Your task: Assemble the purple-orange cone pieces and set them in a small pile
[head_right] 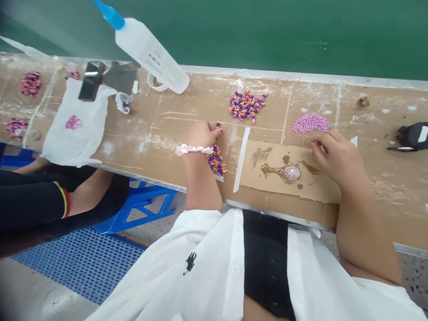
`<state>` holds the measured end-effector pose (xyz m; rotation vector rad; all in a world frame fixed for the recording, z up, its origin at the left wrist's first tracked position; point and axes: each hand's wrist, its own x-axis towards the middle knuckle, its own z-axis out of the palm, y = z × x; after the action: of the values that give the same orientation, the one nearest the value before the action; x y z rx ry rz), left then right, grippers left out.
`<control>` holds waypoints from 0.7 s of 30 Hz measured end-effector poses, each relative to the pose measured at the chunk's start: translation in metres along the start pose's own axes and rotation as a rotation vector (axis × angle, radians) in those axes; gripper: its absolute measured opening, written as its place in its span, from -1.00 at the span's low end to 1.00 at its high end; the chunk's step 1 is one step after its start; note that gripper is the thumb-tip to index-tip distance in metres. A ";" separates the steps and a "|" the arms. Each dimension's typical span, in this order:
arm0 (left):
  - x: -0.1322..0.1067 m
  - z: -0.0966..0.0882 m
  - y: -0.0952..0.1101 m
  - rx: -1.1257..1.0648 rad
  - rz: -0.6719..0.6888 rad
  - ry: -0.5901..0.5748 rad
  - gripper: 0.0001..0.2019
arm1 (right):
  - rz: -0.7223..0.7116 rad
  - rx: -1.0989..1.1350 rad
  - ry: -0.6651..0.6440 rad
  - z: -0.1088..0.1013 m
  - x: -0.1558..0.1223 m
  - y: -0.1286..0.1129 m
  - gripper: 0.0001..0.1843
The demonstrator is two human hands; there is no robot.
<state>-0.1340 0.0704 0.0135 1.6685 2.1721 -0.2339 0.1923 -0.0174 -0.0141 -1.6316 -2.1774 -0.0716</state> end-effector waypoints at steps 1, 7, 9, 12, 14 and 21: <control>0.001 0.001 0.001 -0.003 0.004 0.003 -0.70 | 0.029 0.020 -0.010 0.003 0.001 0.003 -0.80; 0.006 0.008 0.005 0.004 0.038 0.044 -0.73 | 0.163 0.083 -0.001 0.021 0.004 0.012 -0.79; 0.006 0.010 0.007 0.007 0.047 0.055 -0.71 | 0.178 0.076 0.022 0.027 0.005 0.014 -0.76; 0.005 0.011 0.010 0.002 0.059 0.058 -0.67 | 0.194 0.066 0.029 0.032 0.006 0.015 -0.74; 0.006 0.011 0.012 0.000 0.057 0.049 -0.67 | 0.198 0.053 0.018 0.034 0.006 0.016 -0.75; 0.008 0.013 0.011 -0.117 0.015 0.060 -0.68 | 0.185 -0.009 -0.060 0.040 0.012 0.013 -0.81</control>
<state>-0.1221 0.0761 -0.0004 1.6455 2.1712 -0.0520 0.1902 0.0086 -0.0490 -1.8546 -2.0606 0.0225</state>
